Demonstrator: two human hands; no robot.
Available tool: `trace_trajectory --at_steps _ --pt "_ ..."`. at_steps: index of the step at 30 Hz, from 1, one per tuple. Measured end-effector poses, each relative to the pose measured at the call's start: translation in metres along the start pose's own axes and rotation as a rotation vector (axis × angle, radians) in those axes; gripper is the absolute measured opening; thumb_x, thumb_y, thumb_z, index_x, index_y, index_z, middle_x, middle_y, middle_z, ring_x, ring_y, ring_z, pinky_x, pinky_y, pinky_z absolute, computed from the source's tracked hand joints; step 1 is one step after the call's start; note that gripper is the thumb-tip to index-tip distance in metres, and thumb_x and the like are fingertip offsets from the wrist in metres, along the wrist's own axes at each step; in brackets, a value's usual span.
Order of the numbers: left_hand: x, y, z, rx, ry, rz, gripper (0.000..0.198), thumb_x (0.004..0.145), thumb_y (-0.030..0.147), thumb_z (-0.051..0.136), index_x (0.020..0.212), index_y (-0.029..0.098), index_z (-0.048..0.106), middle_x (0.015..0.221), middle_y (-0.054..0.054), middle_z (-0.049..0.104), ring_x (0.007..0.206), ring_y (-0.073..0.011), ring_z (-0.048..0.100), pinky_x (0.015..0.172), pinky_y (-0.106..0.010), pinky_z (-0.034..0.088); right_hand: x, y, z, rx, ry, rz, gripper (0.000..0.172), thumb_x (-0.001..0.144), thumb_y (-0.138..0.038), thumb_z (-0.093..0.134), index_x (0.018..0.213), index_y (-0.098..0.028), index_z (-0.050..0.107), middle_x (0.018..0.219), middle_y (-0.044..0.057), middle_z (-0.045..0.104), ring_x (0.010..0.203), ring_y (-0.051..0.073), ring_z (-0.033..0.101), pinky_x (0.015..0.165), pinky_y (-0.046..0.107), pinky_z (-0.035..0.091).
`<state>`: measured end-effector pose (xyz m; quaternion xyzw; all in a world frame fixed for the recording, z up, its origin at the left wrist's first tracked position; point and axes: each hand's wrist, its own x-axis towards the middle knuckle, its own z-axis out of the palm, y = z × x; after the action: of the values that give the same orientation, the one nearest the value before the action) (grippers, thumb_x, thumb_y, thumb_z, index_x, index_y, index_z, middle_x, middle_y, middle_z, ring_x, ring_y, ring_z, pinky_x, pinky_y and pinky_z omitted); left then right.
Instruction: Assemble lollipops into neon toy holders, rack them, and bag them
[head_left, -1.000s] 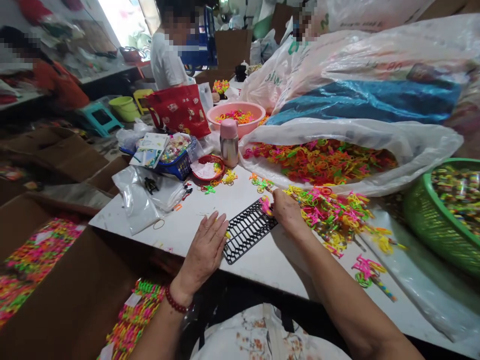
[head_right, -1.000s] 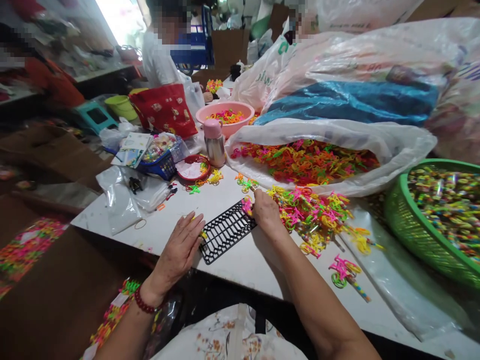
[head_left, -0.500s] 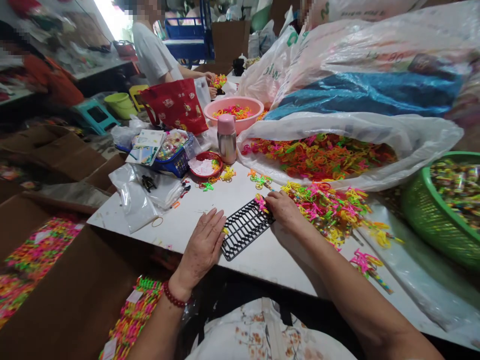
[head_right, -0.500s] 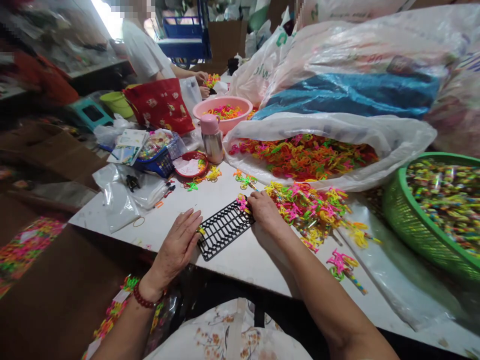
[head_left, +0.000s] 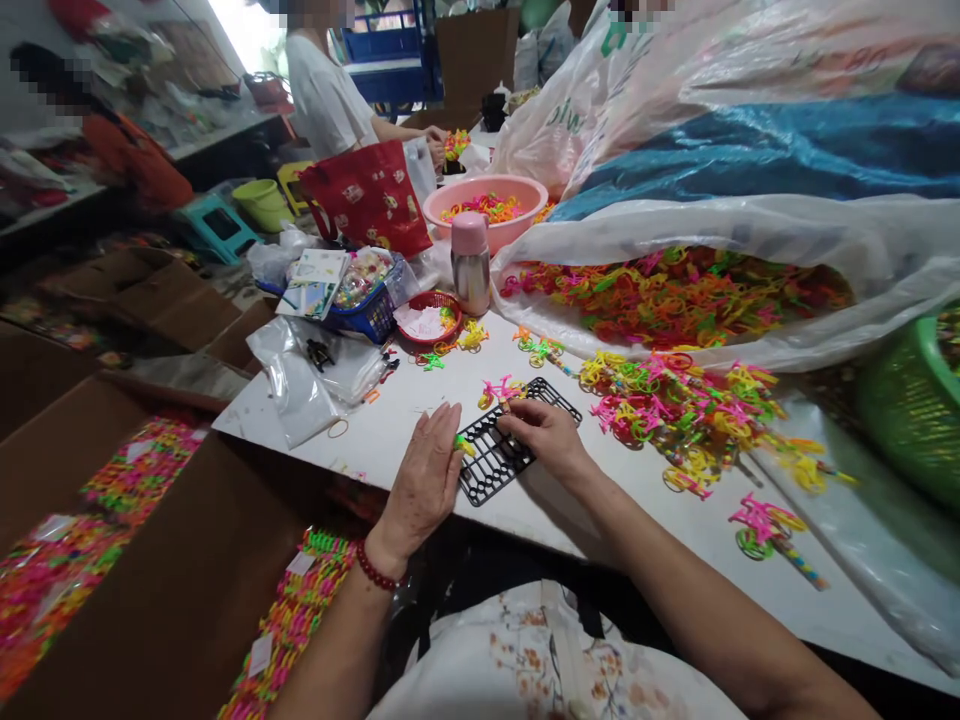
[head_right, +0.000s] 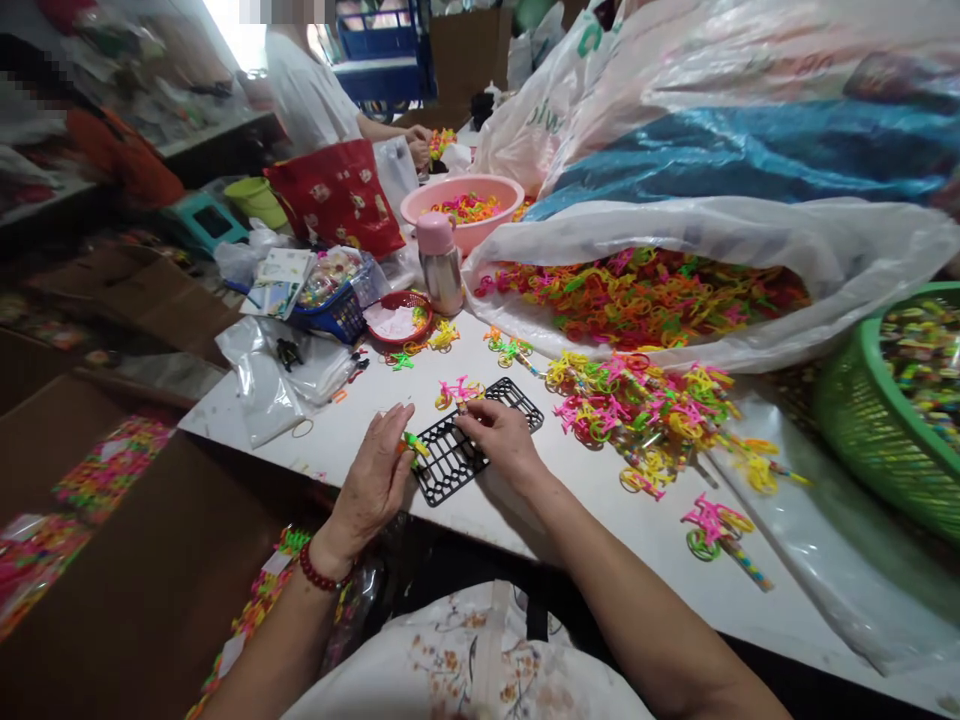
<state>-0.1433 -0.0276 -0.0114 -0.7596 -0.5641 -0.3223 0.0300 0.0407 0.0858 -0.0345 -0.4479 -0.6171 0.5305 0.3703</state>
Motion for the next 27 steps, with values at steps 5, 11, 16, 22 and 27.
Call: trace_trajectory --at_steps 5,11,16,22,27 --pt "-0.002 0.001 0.002 -0.028 0.003 -0.013 0.064 0.096 0.012 0.041 0.154 0.018 0.017 0.150 -0.016 0.044 0.145 -0.0240 0.033 0.119 -0.054 0.030 -0.011 -0.003 0.020 0.437 -0.083 0.280 0.037 0.061 -0.039 0.084 0.084 -0.017 0.066 0.066 -0.004 0.058 0.052 0.008 0.041 0.050 0.023 0.030" --pt "-0.002 0.001 0.003 -0.055 0.026 -0.032 0.065 0.096 0.012 0.040 0.155 0.019 0.014 0.151 -0.016 0.042 0.145 -0.0237 0.033 0.119 -0.052 0.031 -0.001 -0.008 0.035 0.093 -0.204 0.051 0.023 0.076 -0.037 0.071 0.079 -0.020 0.056 0.067 -0.005 0.056 0.061 0.012 0.049 0.060 0.025 0.039" --pt "0.000 0.000 0.001 -0.054 0.022 -0.012 0.067 0.095 0.010 0.042 0.155 0.019 0.014 0.152 -0.016 0.040 0.144 -0.0234 0.034 0.120 -0.051 0.030 0.007 -0.006 0.046 -0.328 -0.285 -0.142 0.007 0.084 -0.025 0.061 0.088 -0.020 0.058 0.078 -0.001 0.064 0.071 0.014 0.055 0.068 0.024 0.040" --pt "0.000 0.000 0.000 -0.058 -0.010 -0.017 0.063 0.097 0.012 0.038 0.155 0.019 0.015 0.155 -0.016 0.037 0.146 -0.0234 0.032 0.120 -0.051 0.029 0.003 -0.008 0.043 -0.526 -0.382 -0.199 0.018 0.089 -0.021 0.053 0.106 -0.020 0.058 0.090 0.004 0.070 0.079 0.017 0.062 0.069 0.023 0.041" --pt "0.003 0.000 -0.001 -0.043 -0.058 -0.019 0.064 0.098 0.014 0.036 0.156 0.020 0.010 0.157 -0.015 0.033 0.148 -0.0234 0.028 0.121 -0.051 0.027 0.003 -0.007 0.037 -0.605 -0.464 -0.269 0.026 0.085 -0.014 0.052 0.109 -0.020 0.059 0.093 0.005 0.072 0.081 0.018 0.064 0.072 0.023 0.042"
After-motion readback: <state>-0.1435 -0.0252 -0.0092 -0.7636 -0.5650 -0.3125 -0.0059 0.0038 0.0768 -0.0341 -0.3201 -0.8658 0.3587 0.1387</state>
